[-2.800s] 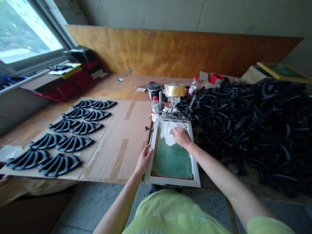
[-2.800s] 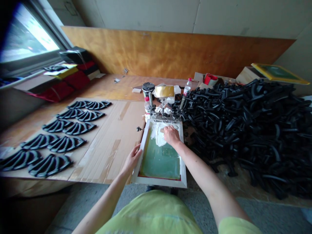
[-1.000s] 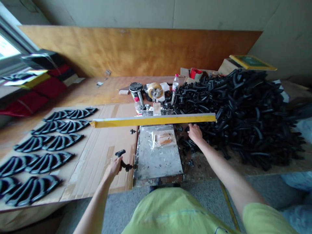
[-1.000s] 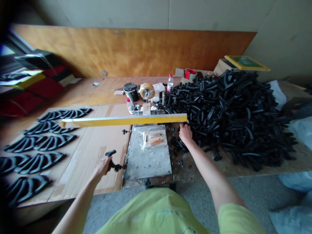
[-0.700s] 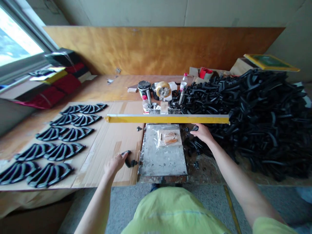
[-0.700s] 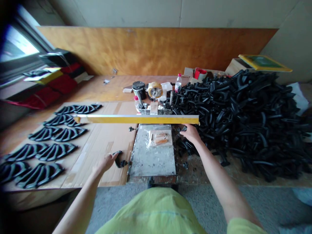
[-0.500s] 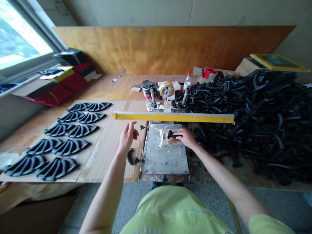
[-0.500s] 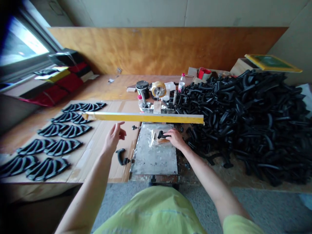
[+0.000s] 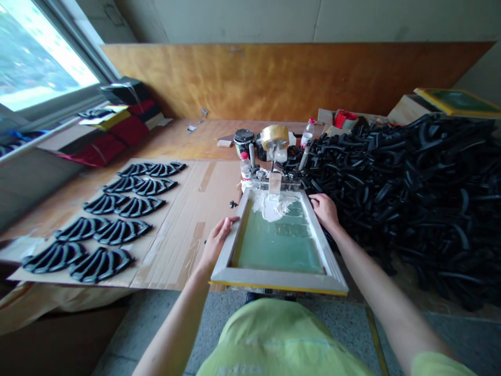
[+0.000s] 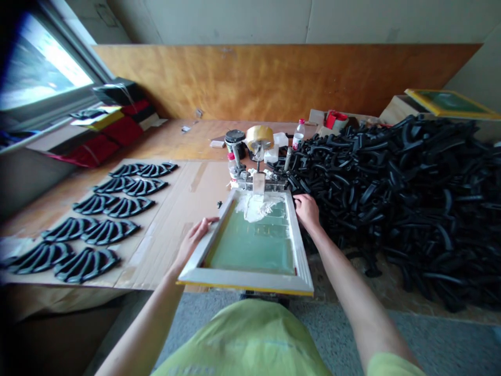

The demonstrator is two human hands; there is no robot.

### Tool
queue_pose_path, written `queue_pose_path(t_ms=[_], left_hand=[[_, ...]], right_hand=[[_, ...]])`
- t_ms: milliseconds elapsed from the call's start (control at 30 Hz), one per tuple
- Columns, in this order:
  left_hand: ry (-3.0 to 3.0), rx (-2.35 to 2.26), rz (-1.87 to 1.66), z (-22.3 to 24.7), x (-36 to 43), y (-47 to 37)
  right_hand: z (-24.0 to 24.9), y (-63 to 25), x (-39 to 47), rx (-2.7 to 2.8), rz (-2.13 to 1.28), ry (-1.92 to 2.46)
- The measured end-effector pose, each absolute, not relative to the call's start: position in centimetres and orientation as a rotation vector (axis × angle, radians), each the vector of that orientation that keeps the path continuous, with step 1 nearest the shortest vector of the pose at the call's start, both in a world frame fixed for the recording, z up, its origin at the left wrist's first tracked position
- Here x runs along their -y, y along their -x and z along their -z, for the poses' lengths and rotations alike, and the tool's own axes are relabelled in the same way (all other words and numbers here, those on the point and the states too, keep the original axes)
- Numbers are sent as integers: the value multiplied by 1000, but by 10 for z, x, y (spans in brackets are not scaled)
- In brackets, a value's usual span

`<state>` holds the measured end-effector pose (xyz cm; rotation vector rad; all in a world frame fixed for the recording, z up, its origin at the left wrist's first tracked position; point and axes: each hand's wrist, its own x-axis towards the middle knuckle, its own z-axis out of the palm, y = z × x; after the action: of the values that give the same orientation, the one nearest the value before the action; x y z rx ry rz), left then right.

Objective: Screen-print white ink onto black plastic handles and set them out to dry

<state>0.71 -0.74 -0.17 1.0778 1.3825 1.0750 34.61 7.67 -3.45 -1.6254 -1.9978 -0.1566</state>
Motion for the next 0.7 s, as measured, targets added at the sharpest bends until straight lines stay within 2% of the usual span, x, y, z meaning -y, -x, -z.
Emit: queue_pose_path(t_ms=[100, 267, 367, 567, 700], left_hand=[[-999, -1419, -951, 41, 19, -7], [-950, -1421, -927, 91, 17, -10], [-937, -1408, -911, 99, 15, -8], [-927, -1395, -914, 99, 16, -7], [-935, -1391, -925, 97, 16, -7]], right_hand=[[16, -315, -105, 1994, 111, 1574], [14, -250, -124, 2369, -118, 1588], [28, -250, -104, 2510, -217, 1533], [31, -280, -72, 2737, -390, 909], [29, -276, -73, 2599, -346, 1081]])
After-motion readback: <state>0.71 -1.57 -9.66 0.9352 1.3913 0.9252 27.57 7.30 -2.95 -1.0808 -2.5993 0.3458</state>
